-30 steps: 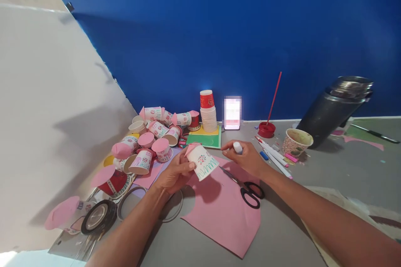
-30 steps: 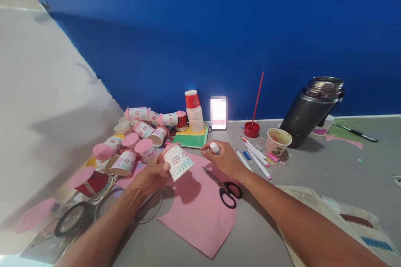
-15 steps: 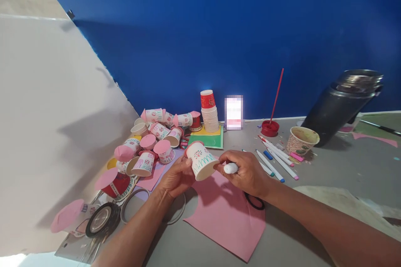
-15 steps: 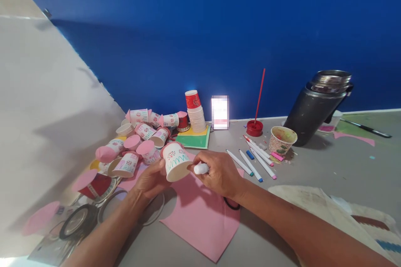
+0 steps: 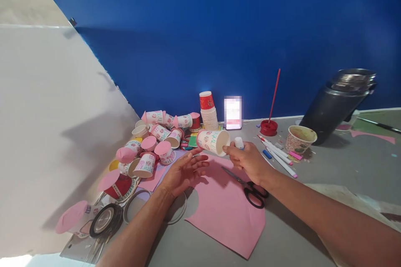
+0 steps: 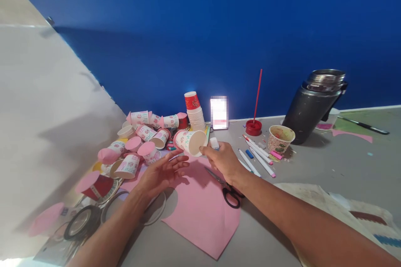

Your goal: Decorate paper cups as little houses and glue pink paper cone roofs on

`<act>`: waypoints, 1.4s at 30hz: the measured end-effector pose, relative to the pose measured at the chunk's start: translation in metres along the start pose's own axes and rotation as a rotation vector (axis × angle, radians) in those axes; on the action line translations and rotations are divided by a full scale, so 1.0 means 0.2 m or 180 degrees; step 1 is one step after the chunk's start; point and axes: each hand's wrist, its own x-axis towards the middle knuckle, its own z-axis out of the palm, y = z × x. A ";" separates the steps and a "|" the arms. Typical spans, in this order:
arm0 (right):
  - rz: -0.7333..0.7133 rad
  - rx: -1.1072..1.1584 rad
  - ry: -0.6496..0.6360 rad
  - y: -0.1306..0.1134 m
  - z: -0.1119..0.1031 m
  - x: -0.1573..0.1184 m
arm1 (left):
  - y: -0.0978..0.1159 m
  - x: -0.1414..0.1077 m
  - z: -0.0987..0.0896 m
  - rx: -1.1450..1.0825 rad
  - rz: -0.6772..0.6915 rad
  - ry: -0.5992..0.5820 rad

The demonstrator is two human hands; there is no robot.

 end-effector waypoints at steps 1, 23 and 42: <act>-0.0146 -0.0212 0.0061 0.01 0.00 0.00 | 0.00 0.00 0.00 -0.0011 -0.0018 0.0069; -0.3314 -0.3621 -0.0187 0.22 -0.08 -0.01 | -0.10 -0.01 0.05 0.0751 0.0589 0.0348; -0.2318 -0.3489 -0.0976 0.32 -0.17 0.09 | 0.60 0.01 -0.04 0.2435 0.1312 0.1967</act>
